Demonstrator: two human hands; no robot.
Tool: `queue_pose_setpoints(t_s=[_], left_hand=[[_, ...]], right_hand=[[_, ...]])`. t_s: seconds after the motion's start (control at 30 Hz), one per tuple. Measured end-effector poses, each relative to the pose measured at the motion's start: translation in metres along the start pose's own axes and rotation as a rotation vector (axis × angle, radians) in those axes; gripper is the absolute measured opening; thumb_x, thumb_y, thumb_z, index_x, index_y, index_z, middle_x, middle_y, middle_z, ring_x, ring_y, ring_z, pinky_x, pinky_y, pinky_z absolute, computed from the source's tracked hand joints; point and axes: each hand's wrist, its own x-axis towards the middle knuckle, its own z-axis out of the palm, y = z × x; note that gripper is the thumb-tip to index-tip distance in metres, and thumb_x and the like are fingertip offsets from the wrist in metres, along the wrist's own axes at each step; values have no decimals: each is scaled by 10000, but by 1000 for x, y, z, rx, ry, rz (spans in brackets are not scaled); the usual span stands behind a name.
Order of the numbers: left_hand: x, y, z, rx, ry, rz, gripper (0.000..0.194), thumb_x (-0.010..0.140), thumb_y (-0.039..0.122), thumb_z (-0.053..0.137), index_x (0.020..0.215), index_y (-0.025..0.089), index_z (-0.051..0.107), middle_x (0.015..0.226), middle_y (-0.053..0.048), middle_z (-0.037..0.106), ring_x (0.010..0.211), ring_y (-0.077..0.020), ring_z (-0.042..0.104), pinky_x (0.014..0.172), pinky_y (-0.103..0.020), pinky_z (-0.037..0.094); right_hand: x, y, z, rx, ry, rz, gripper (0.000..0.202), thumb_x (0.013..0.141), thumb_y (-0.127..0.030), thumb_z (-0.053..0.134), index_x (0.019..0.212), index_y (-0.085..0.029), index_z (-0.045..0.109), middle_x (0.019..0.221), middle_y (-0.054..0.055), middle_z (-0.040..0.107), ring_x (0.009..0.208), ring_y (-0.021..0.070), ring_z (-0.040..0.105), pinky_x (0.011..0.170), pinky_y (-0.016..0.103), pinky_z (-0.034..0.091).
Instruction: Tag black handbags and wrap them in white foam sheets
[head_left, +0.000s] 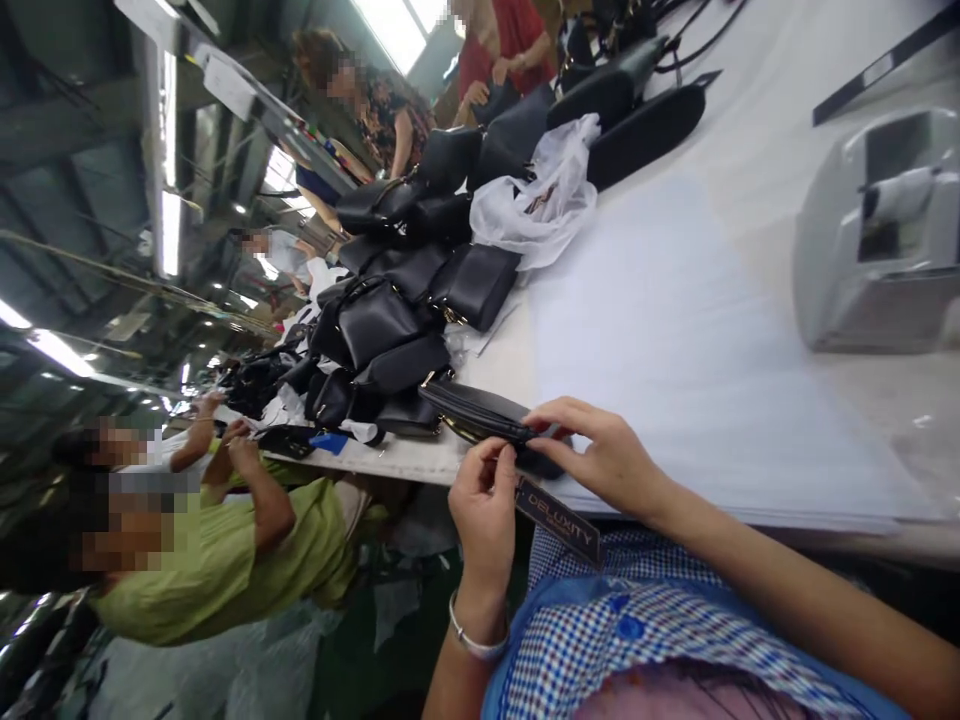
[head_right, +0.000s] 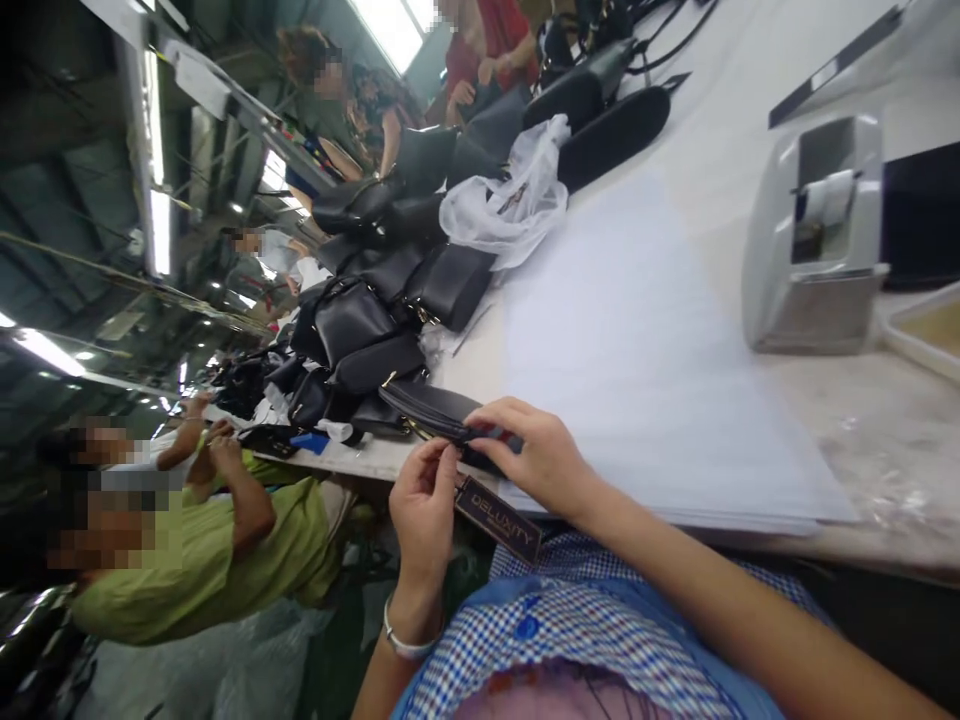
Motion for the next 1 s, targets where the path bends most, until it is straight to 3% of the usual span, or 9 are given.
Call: queue_pose_setpoints(t_s=[0.17, 0.5, 0.7, 0.87, 1.0], left_hand=[[-2, 0, 0, 197, 1, 79, 217, 905, 351, 612, 1024, 190, 696, 897, -44, 695, 823, -174, 654, 788, -294, 526], [0, 0, 1, 404, 65, 215, 150, 912, 285, 596, 989, 188, 681, 969, -61, 685, 899, -184, 644, 848, -305, 514], [0, 6, 1, 202, -58, 44, 233, 931, 300, 564, 1069, 176, 706, 1036, -67, 673, 932, -177, 632, 840, -288, 517], [4, 9, -2, -35, -153, -180, 305, 916, 318, 578, 1175, 200, 690, 1108, -49, 675, 797, -126, 611, 750, -254, 518], [10, 12, -9, 72, -161, -102, 217, 916, 274, 567, 1023, 179, 729, 887, -21, 667, 783, -134, 590, 747, -242, 483]], right_hand=[[7, 7, -1, 58, -41, 0, 169, 864, -186, 655, 1025, -225, 692, 1005, 39, 667, 876, 164, 635, 760, 300, 553], [16, 19, 0, 163, -139, 0, 138, 802, -119, 666, 909, -200, 639, 917, 12, 626, 864, 152, 601, 754, 283, 526], [22, 26, 1, 182, -153, -35, 127, 786, -91, 672, 825, -195, 611, 878, 2, 606, 812, 140, 574, 710, 262, 495], [22, 28, -3, 180, -150, -38, 88, 831, -131, 665, 855, -201, 618, 900, 8, 612, 827, 144, 579, 732, 269, 499], [17, 27, -1, 99, -152, -93, 149, 830, -259, 729, 917, -211, 618, 922, 24, 622, 844, 167, 584, 762, 294, 505]])
